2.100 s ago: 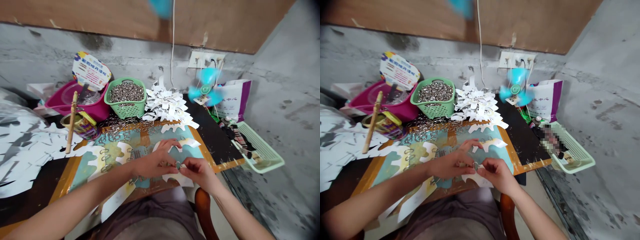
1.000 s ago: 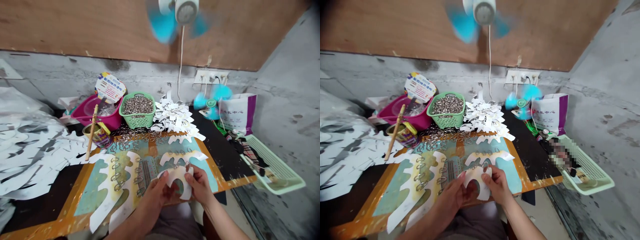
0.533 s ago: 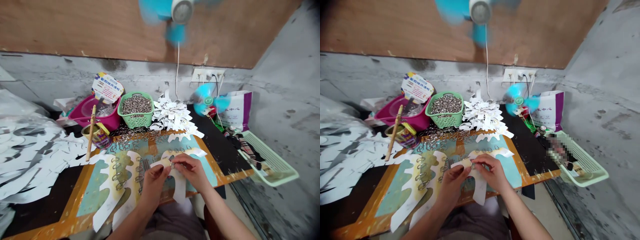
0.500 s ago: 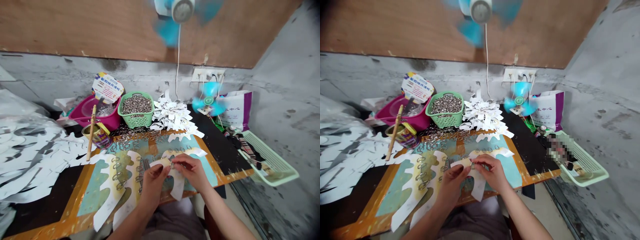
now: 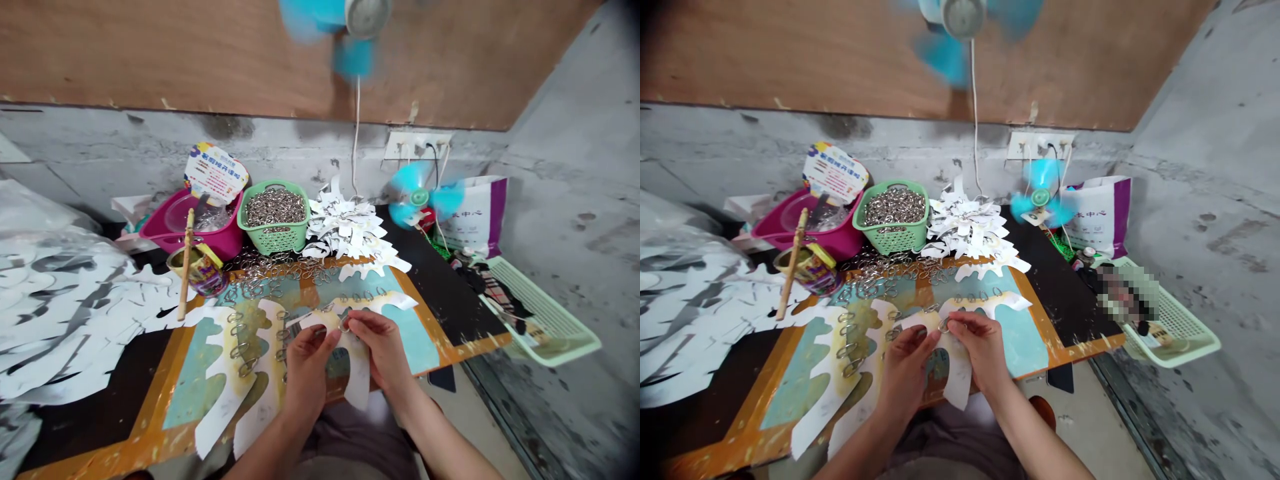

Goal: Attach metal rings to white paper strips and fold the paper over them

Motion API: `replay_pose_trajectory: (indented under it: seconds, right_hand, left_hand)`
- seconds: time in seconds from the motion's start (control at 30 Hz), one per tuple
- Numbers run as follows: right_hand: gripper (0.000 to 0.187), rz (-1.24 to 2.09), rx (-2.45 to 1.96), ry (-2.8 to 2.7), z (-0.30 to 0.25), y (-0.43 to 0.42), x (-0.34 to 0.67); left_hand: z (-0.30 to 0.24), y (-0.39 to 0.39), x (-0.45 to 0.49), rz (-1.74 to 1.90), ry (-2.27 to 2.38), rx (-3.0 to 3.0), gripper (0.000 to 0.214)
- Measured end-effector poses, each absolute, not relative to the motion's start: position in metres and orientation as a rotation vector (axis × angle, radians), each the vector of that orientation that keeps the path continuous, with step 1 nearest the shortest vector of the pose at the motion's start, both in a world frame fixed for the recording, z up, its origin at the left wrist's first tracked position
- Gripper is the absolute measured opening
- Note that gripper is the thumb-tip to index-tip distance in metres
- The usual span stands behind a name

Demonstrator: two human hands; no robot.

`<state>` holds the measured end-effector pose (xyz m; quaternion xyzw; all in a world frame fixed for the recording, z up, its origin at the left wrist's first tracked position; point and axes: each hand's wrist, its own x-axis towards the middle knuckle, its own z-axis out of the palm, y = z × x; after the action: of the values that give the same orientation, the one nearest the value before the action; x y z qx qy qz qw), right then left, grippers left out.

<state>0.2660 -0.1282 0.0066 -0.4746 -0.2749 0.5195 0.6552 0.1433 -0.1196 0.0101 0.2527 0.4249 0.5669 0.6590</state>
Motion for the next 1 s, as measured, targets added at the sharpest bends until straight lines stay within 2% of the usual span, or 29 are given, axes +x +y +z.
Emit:
replay_pose_trajectory:
  seconds: [0.37,0.83,1.0]
  right_hand:
    - [0.013,1.095,-1.203,-1.038,0.012,-0.122,0.282]
    - [0.01,0.873,-1.26,-1.468,0.025,-0.125,0.288]
    - [0.008,0.847,-1.267,-1.601,0.027,-0.124,0.299]
  left_hand:
    - [0.009,-0.117,0.141,1.26,1.043,0.644,0.041]
    - [0.006,-0.122,0.138,1.251,0.993,0.848,0.029]
    - [-0.002,-0.15,0.135,1.199,0.99,0.86,0.041]
